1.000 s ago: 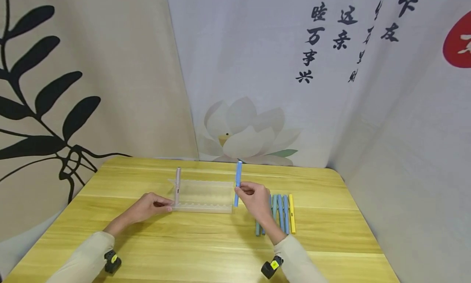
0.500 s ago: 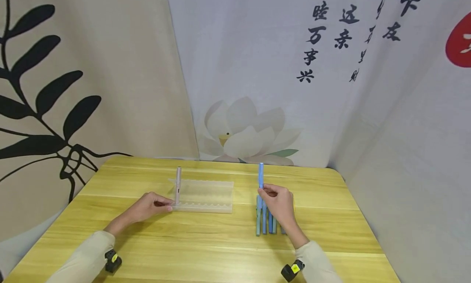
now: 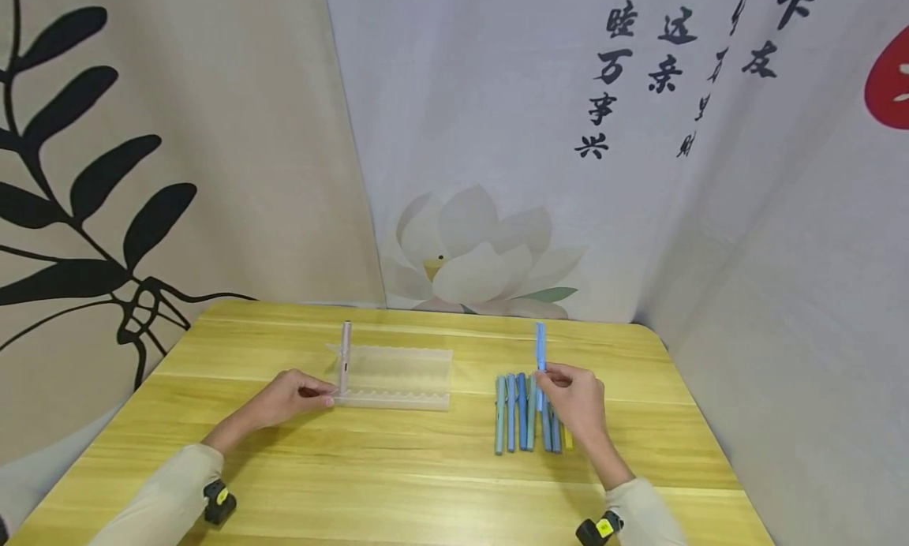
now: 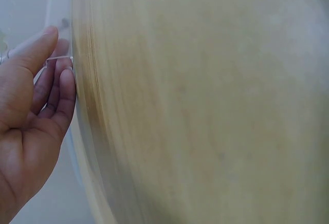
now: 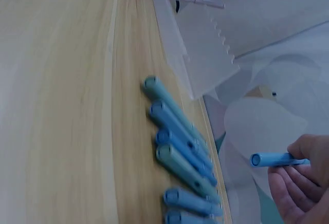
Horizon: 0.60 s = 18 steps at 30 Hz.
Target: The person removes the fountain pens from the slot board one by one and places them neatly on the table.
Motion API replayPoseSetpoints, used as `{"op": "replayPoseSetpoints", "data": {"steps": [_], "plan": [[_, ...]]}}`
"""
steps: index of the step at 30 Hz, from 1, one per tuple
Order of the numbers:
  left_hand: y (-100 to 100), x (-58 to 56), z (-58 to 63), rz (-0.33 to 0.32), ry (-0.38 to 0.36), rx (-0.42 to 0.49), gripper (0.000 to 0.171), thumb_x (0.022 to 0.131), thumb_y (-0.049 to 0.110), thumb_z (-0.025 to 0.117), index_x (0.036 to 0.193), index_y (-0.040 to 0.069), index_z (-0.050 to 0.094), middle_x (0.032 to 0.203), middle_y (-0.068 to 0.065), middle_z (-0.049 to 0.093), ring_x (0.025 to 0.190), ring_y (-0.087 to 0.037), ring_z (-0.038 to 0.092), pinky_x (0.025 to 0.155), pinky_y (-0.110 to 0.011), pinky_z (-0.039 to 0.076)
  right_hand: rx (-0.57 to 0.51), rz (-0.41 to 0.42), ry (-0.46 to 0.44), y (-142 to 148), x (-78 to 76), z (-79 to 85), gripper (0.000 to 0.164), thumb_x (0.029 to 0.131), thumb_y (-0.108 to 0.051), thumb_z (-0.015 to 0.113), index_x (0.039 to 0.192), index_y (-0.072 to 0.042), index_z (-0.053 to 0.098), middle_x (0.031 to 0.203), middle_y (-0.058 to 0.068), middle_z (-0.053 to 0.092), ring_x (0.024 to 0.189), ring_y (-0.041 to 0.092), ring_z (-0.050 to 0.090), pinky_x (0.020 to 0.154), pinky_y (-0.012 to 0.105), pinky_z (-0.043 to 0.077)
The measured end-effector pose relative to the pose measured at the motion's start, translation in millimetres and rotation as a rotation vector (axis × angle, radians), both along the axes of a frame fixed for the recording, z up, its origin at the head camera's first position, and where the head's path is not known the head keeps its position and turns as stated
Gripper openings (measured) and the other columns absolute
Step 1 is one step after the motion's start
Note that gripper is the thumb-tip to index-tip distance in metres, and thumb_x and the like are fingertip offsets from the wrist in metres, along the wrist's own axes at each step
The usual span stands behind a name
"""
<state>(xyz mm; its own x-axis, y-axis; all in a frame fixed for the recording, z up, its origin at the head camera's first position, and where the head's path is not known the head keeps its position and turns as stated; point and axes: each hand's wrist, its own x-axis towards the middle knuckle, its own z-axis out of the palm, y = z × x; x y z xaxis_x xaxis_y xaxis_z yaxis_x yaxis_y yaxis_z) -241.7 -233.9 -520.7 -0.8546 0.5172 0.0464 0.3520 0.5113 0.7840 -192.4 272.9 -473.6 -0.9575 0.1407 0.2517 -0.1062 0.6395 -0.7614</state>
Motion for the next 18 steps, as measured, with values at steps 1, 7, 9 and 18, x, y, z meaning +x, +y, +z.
{"op": "replayPoseSetpoints", "data": {"steps": [1, 7, 9, 18], "plan": [[0.0, -0.1, -0.1, 0.0, 0.0, 0.0, 0.029, 0.097, 0.023, 0.073, 0.116, 0.003, 0.077, 0.107, -0.007, 0.077, 0.078, -0.008, 0.063, 0.068, -0.024, 0.055, 0.009, -0.008, -0.004, 3.9, 0.8, -0.4, 0.032, 0.096, -0.028, 0.074, 0.116, -0.004, 0.077, 0.098, 0.011, 0.078, 0.082, 0.015, 0.073, 0.064, 0.023, 0.055], [-0.4, -0.4, -0.6, 0.001, -0.003, 0.008, 0.028, 0.097, 0.024, 0.073, 0.116, 0.003, 0.077, 0.107, -0.007, 0.077, 0.079, -0.009, 0.064, 0.069, -0.025, 0.055, 0.079, -0.065, -0.013, 25.7, 4.1, -3.8, 0.031, 0.094, -0.028, 0.076, 0.115, -0.005, 0.078, 0.097, 0.011, 0.079, 0.084, 0.022, 0.076, 0.067, 0.026, 0.058], [-0.4, -0.3, -0.3, 0.004, -0.002, 0.006, 0.029, 0.097, 0.024, 0.073, 0.116, 0.003, 0.077, 0.108, -0.008, 0.077, 0.079, -0.009, 0.064, 0.069, -0.025, 0.055, 0.097, -0.076, -0.017, 31.7, 4.8, -4.9, 0.031, 0.094, -0.028, 0.076, 0.115, -0.004, 0.078, 0.097, 0.011, 0.079, 0.084, 0.023, 0.076, 0.067, 0.027, 0.058], [-0.3, -0.9, -1.0, 0.006, -0.001, 0.006, 0.03, 0.097, 0.025, 0.073, 0.117, 0.003, 0.077, 0.108, -0.008, 0.077, 0.081, -0.008, 0.066, 0.07, -0.025, 0.056, 0.109, -0.113, -0.124, 46.7, 11.9, -9.7, 0.032, 0.095, -0.025, 0.075, 0.114, 0.0, 0.076, 0.098, 0.014, 0.078, 0.083, 0.024, 0.074, 0.063, 0.026, 0.054]]}}
